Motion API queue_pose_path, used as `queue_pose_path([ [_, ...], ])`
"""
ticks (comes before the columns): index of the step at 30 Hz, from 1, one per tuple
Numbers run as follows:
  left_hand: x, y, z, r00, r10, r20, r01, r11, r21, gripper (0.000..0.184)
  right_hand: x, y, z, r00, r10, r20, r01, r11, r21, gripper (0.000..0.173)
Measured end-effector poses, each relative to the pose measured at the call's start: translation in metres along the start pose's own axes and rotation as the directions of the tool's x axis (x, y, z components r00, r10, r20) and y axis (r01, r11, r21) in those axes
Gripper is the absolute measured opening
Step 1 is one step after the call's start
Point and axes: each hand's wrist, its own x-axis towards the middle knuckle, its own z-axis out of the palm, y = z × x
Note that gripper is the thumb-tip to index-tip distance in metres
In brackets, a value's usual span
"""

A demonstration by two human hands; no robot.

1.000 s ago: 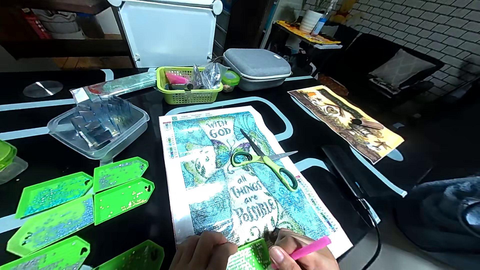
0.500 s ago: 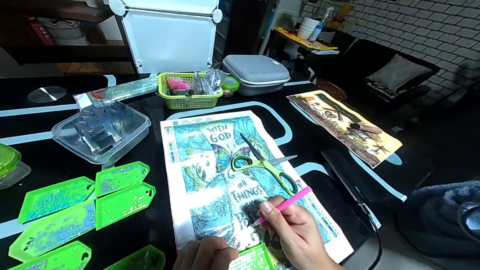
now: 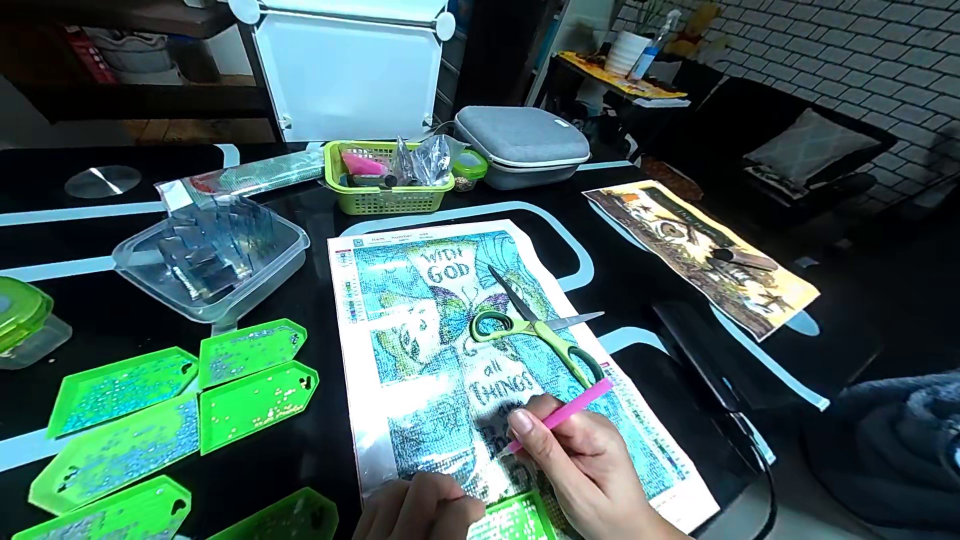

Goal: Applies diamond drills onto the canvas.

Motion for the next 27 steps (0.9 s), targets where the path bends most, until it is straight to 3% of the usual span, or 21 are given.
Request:
queue_pose_path([
  [10,-0.0002,0.0005,0.0007,1.0,-0.007,-0.011,0.007,1.0,-0.01,0.044,-0.0033,0.0047,0.0017,0.999,-0.016,0.029,0.017,0.999,-0.029,0.03],
  [27,0.0006,0.0003,0.001,1.0,0.006,-0.002,-0.006,1.0,0.017,0.045,-0.0051,0.0046,0.0007,0.99,-0.124,0.072,0.137,0.964,-0.226,0.032],
])
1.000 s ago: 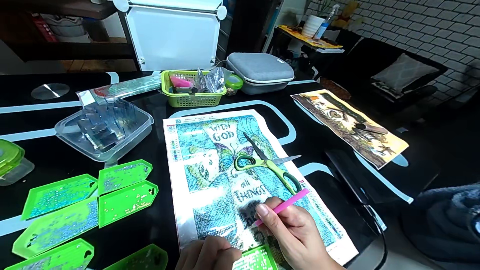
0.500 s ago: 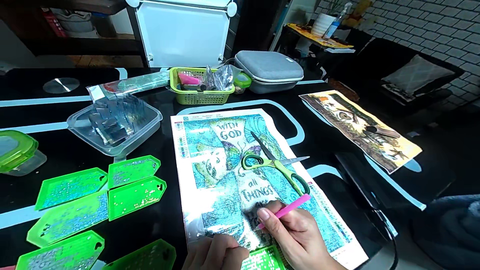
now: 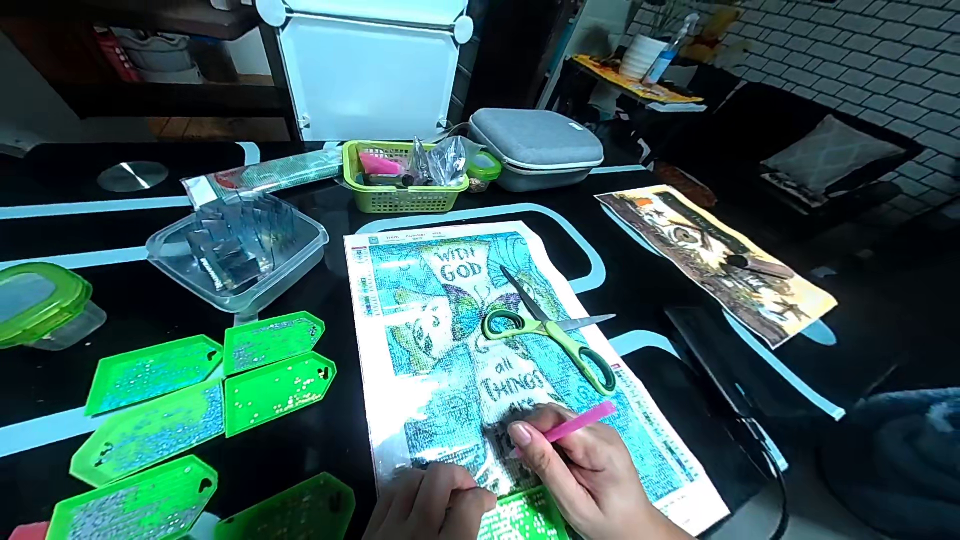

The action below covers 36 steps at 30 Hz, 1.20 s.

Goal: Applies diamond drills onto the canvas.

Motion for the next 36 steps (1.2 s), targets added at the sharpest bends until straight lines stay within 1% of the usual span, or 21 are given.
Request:
queue_pose_path([
  [2,0.0,0.0001,-0.0001,1.0,0.0,-0.003,0.0,1.0,-0.002,0.045,-0.0002,0.0001,0.0006,1.0,0.012,-0.012,-0.012,1.0,0.024,0.032],
  [5,-0.0001,-0.0002,0.0002,1.0,0.001,-0.008,-0.001,1.0,0.001,0.046,0.0002,0.0002,0.0014,0.998,0.048,-0.041,-0.042,0.99,0.137,0.03],
  [7,0.0,-0.0006,0.0006,1.0,0.003,-0.01,-0.003,1.0,-0.002,0.046,0.0007,-0.0008,0.0005,0.997,0.064,-0.049,-0.055,0.982,0.18,0.029],
  [17,0.0005,-0.0005,0.0001,1.0,-0.002,-0.002,0.002,1.0,-0.004,0.046,0.0001,0.0016,0.0017,1.0,0.016,0.001,-0.016,0.994,0.108,0.029],
  [20,0.001,-0.0002,0.0,1.0,-0.003,0.0,0.003,1.0,-0.002,0.046,0.0001,0.0024,0.0015,1.0,0.008,-0.007,-0.007,0.994,0.112,0.029],
  [25,0.0004,-0.0003,0.0004,1.0,-0.008,0.012,0.008,1.0,-0.005,0.046,-0.0016,0.0022,0.0007,0.998,0.041,-0.048,-0.033,0.987,0.158,0.029],
  [32,0.0006,0.0003,-0.0002,1.0,-0.01,0.009,0.01,1.0,-0.003,0.046,-0.0012,0.0018,0.001,1.0,0.022,-0.021,-0.02,0.995,0.098,0.029],
  [34,0.0005,0.0001,0.0002,1.0,-0.009,0.005,0.009,1.0,0.004,0.047,-0.0005,0.0026,0.0007,0.999,0.03,-0.029,-0.026,0.992,0.122,0.03],
  [36,0.0003,-0.0002,0.0002,1.0,-0.01,0.005,0.01,1.0,0.004,0.046,0.0007,-0.0003,-0.0023,0.997,0.056,-0.048,-0.046,0.981,0.186,0.029],
])
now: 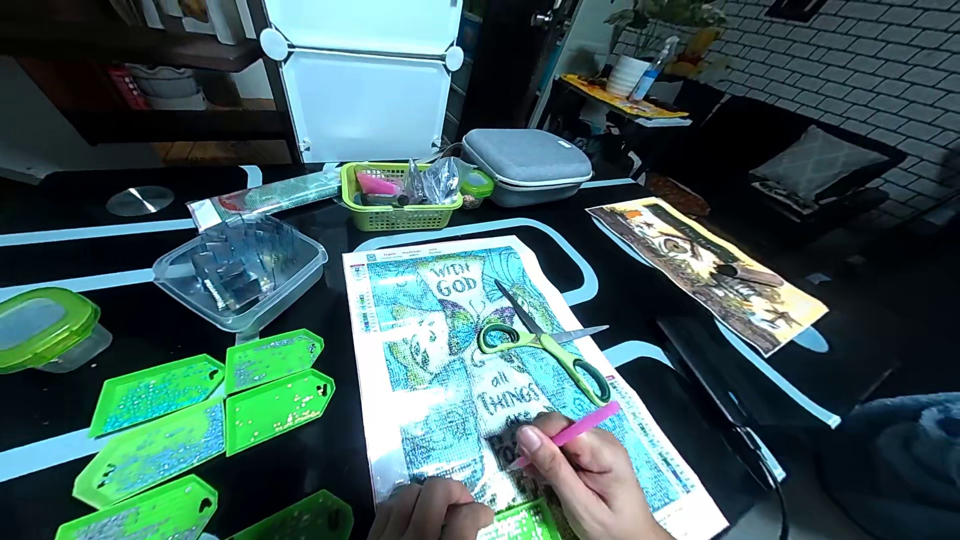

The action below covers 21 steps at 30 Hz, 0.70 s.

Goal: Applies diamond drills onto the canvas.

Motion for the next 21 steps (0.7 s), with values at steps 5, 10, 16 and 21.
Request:
queue_pose_path([
  [5,0.0,0.0,-0.001,1.0,0.0,-0.002,0.0,1.0,-0.017,0.046,-0.01,-0.031,-0.002,0.992,0.099,0.08,-0.103,0.994,0.048,0.027],
  [10,0.0,0.0,0.0,1.0,0.001,-0.009,-0.001,1.0,-0.026,0.046,-0.02,-0.026,0.002,0.994,0.093,0.063,-0.094,0.996,0.008,0.029],
  [16,0.0,0.0,0.0,1.0,0.005,-0.01,-0.006,1.0,-0.021,0.045,-0.02,-0.027,0.002,0.994,0.044,0.099,-0.041,0.998,-0.036,0.03],
  [21,0.0,0.0,0.0,1.0,0.009,-0.004,-0.01,1.0,-0.019,0.046,-0.021,-0.025,0.002,0.993,0.032,0.117,-0.027,0.998,-0.049,0.03],
])
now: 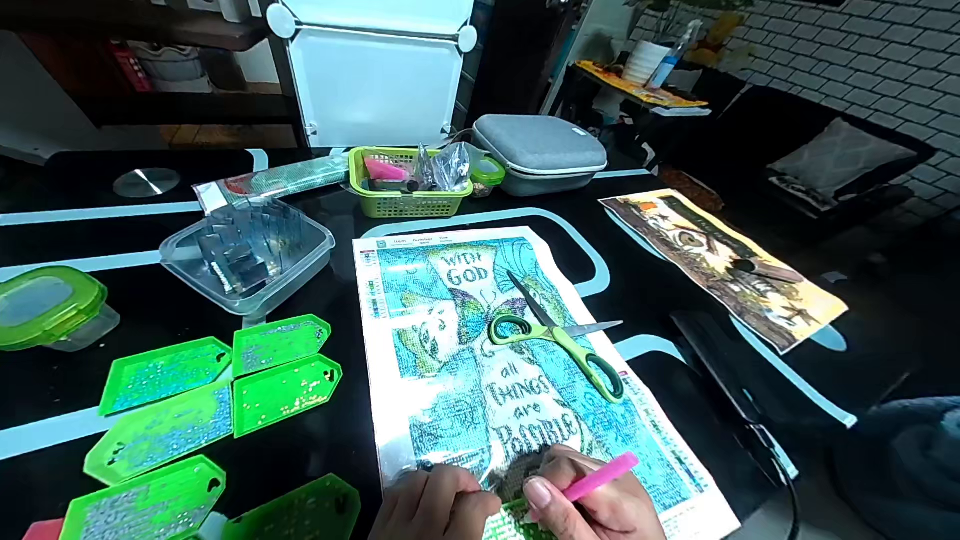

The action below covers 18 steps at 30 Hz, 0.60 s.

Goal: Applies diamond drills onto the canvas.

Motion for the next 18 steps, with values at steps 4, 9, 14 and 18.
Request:
queue_pose_path([
  [4,0.0,0.0,0.0,1.0,-0.006,-0.001,0.006,1.0,-0.008,0.046,0.004,-0.002,-0.003,0.995,0.097,-0.035,-0.091,0.985,0.146,0.027],
  [9,0.001,0.0,0.0,1.0,-0.003,0.001,0.003,1.0,0.0,0.046,0.016,-0.006,-0.008,0.977,0.208,-0.049,-0.191,0.954,0.23,0.023],
  [14,0.0,0.0,0.001,1.0,0.0,-0.003,0.001,1.0,0.005,0.046,0.022,0.013,-0.004,0.984,0.123,-0.13,-0.103,0.983,0.152,0.025],
  [18,0.0,0.0,0.0,1.0,-0.005,-0.006,0.005,1.0,0.009,0.045,0.02,0.02,0.0,0.986,0.074,-0.151,-0.058,0.993,0.104,0.025],
])
